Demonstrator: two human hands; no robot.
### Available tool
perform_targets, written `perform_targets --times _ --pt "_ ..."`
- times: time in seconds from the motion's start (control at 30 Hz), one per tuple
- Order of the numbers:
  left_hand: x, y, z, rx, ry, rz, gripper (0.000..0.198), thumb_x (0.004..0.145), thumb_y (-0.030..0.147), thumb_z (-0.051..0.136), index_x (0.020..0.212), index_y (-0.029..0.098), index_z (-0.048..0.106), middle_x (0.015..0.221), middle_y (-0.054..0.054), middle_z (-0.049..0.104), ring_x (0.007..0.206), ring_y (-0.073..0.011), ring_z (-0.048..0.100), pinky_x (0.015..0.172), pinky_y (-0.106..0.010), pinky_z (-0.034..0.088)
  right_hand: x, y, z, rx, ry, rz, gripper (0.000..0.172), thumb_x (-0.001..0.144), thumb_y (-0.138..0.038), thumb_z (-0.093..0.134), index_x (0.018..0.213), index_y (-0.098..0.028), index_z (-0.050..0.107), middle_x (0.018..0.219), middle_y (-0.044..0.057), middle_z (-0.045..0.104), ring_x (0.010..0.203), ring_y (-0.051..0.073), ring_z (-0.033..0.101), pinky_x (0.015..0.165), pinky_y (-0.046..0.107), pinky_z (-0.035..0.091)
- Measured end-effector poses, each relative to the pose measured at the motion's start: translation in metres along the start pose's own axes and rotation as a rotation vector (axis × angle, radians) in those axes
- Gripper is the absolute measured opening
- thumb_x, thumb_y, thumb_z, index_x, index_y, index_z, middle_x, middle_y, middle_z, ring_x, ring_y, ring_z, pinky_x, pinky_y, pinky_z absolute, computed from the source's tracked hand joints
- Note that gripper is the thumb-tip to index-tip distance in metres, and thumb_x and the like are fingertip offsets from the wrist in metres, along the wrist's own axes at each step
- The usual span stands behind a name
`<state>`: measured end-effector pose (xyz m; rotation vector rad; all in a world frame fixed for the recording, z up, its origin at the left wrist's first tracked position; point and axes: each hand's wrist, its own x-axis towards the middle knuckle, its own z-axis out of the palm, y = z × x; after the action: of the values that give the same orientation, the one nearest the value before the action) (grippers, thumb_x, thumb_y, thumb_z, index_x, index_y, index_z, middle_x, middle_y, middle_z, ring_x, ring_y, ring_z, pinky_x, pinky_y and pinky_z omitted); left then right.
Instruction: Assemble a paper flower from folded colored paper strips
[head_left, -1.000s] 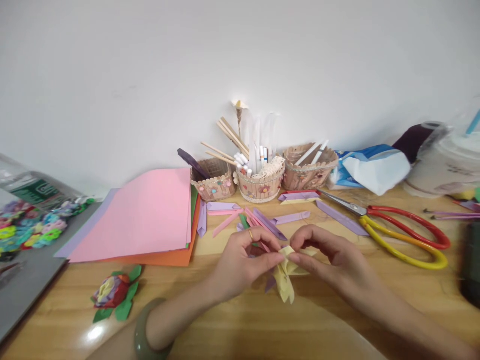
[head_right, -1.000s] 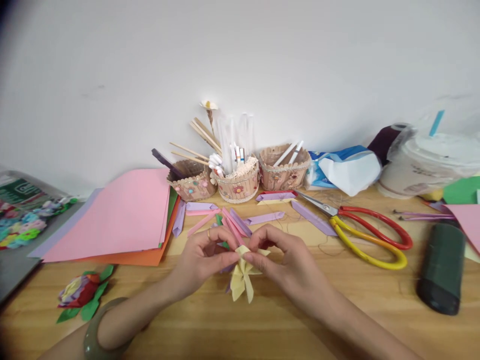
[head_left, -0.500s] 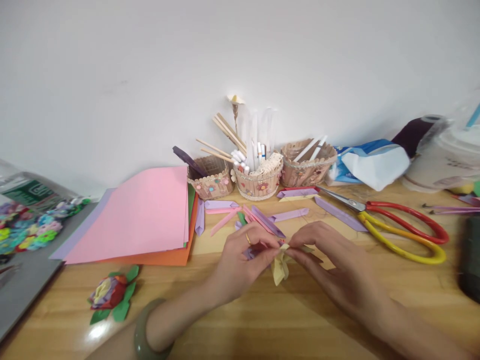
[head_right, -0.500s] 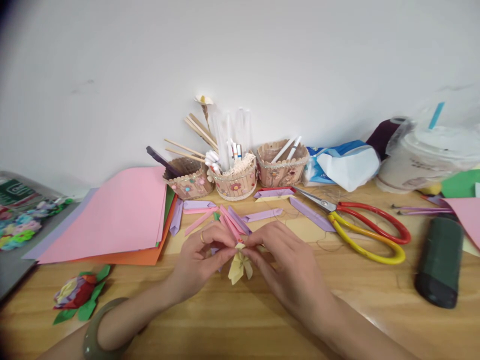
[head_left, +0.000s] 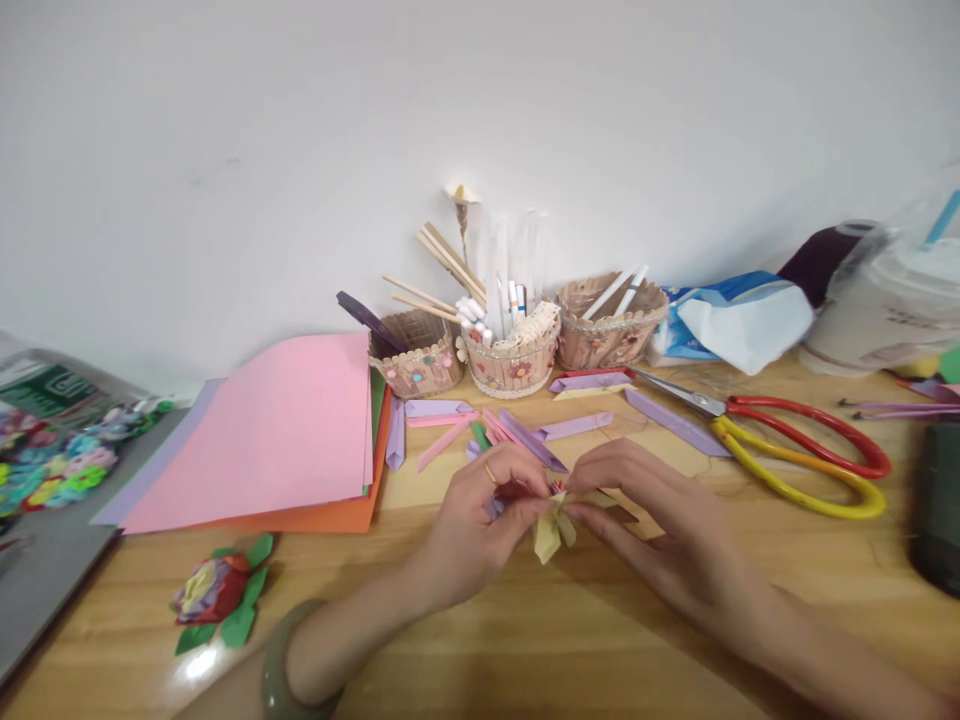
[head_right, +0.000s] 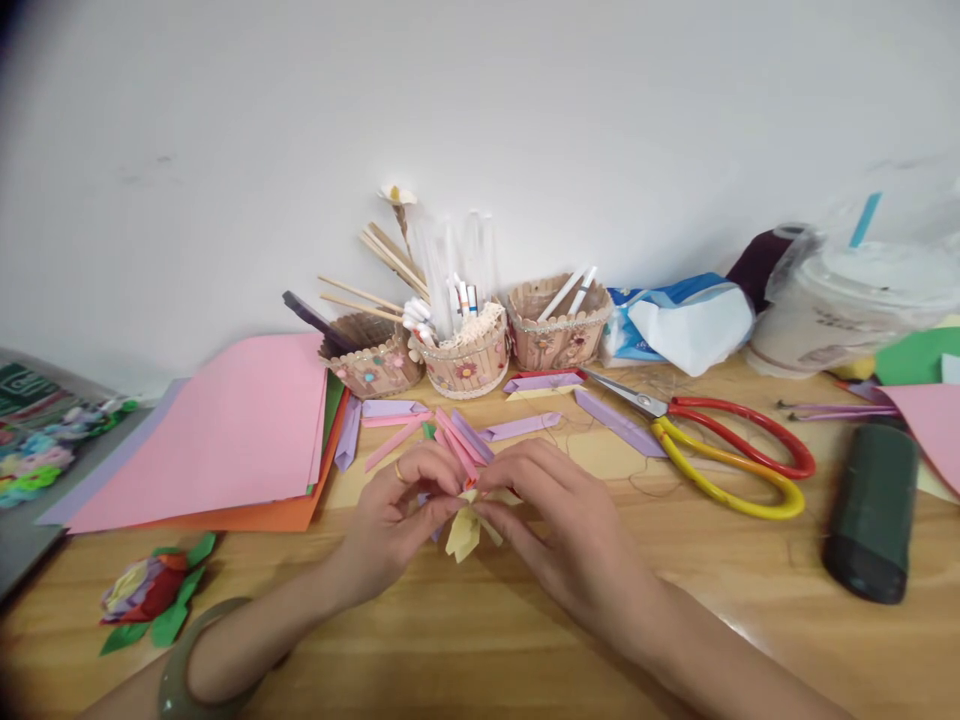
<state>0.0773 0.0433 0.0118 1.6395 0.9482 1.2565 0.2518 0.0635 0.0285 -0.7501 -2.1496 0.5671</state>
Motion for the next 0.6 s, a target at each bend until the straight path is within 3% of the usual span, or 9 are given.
perform_targets --times 0.27,0.47,0.6 --pt "-0.0009 0.0020 -0.0035 0.098 -0.073 0.043 0.008 0.081 0.012 0.052 0.080 0.017 0.059 0.076 -0.004 0.057 0.073 -0.0131 0.053 0.064 -0.025 0.041 -0.0004 0.0031 -0.0007 0.117 -0.067 0.074 0.014 0.081 -0.011 0.054 0.074 -0.021 0.049 0.073 0.000 0.056 0.068 0.012 0.055 0.060 0.023 0.045" --pt "0.0026 0.0036 -0.0013 0.033 -0.045 -0.163 0.005 0.076 0.020 0.058 0.075 0.015 0.058 0.073 -0.003 0.058 0.066 -0.0118 0.053 0.058 -0.022 0.043 -0.0005 0.0044 -0.0018 0.119 -0.051 0.149 0.012 0.081 -0.014 0.057 0.073 -0.021 0.050 0.077 0.001 0.055 0.073 0.013 0.054 0.064 0.025 0.044" --pt "0.0037 0.0054 -0.0005 0.029 -0.030 -0.238 0.007 0.075 0.021 0.059 0.072 0.015 0.056 0.070 -0.002 0.056 0.063 -0.0108 0.052 0.057 -0.021 0.043 -0.0002 0.0045 -0.0016 0.039 -0.034 0.095 0.013 0.081 -0.011 0.054 0.074 -0.021 0.049 0.077 0.002 0.054 0.073 0.014 0.053 0.061 0.025 0.045"
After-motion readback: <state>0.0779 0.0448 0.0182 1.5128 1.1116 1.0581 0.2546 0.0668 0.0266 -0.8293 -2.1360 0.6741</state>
